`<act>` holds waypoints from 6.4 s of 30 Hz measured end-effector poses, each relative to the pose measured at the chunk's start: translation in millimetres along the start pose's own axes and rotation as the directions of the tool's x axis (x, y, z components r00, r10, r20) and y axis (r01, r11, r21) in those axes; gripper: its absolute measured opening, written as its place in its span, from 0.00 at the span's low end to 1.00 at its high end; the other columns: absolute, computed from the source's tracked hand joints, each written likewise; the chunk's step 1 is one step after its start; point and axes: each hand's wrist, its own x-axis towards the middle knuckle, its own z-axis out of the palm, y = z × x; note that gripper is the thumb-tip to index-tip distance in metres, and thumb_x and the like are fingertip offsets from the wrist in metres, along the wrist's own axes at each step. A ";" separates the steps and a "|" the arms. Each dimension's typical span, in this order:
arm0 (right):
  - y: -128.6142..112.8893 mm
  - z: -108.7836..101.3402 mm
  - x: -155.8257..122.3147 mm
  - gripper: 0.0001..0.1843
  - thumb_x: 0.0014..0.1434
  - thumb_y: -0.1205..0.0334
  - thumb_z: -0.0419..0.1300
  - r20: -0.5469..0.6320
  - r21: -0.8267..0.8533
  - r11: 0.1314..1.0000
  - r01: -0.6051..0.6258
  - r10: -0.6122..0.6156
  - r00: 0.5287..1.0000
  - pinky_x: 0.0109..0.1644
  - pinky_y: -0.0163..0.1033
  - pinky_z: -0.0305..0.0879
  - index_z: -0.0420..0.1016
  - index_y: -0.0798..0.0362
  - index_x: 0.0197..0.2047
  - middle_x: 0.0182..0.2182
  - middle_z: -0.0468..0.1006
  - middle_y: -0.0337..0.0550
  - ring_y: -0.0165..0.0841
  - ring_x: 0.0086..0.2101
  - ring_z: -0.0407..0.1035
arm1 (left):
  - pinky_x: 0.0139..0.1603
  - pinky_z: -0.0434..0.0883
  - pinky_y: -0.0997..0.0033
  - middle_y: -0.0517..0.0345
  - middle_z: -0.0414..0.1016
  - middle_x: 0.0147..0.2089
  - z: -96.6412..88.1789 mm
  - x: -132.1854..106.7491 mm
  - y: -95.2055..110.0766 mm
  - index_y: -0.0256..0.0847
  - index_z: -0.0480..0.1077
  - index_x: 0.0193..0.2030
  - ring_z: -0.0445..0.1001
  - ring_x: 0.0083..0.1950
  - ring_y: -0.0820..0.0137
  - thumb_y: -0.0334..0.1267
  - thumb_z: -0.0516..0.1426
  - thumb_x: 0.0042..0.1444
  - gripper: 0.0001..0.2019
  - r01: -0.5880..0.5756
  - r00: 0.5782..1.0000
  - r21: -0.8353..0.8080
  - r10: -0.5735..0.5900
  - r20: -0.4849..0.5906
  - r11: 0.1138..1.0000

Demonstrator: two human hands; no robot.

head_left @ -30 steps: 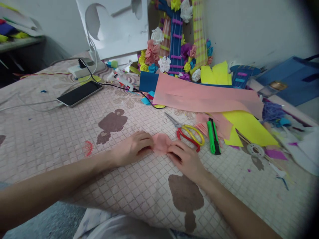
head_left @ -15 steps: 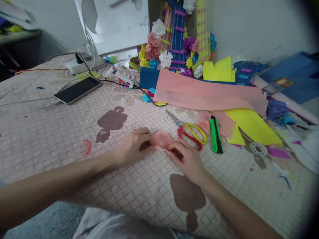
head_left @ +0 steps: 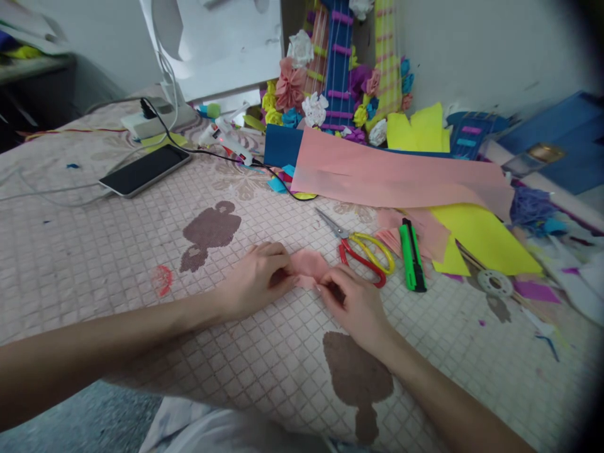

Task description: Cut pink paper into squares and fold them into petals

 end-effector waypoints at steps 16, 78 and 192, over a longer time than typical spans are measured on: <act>-2.6 4.3 3.0 0.06 0.58 0.65 0.55 -0.019 -0.112 0.993 -0.046 0.044 0.999 0.32 0.35 0.57 0.66 0.52 0.29 0.29 0.72 0.38 0.31 0.30 0.68 | 0.39 0.61 0.68 0.57 0.69 0.33 2.9 4.7 5.5 0.37 0.67 0.28 0.66 0.37 0.69 0.36 0.57 0.56 0.08 0.065 0.998 0.057 -0.064 -0.015 0.996; 5.0 -5.4 -19.7 0.31 0.60 0.75 0.47 0.188 -0.286 0.915 0.286 -0.239 0.953 0.45 0.46 0.70 0.61 0.43 0.64 0.46 0.73 0.48 0.38 0.42 0.69 | 0.48 0.64 0.65 0.55 0.70 0.41 -2.8 -1.3 -1.0 0.45 0.75 0.43 0.68 0.47 0.66 0.30 0.54 0.59 0.11 0.015 0.998 -0.064 -0.011 0.064 0.998; 7.4 2.2 5.8 0.07 0.63 0.65 0.54 0.064 -0.130 0.920 0.369 -0.363 0.929 0.43 0.42 0.72 0.72 0.53 0.42 0.42 0.75 0.46 0.34 0.41 0.71 | 0.43 0.65 0.68 0.57 0.73 0.36 -15.1 -14.3 -14.3 0.38 0.69 0.35 0.70 0.40 0.69 0.29 0.53 0.58 0.05 -0.129 0.991 -0.019 0.128 -0.024 0.992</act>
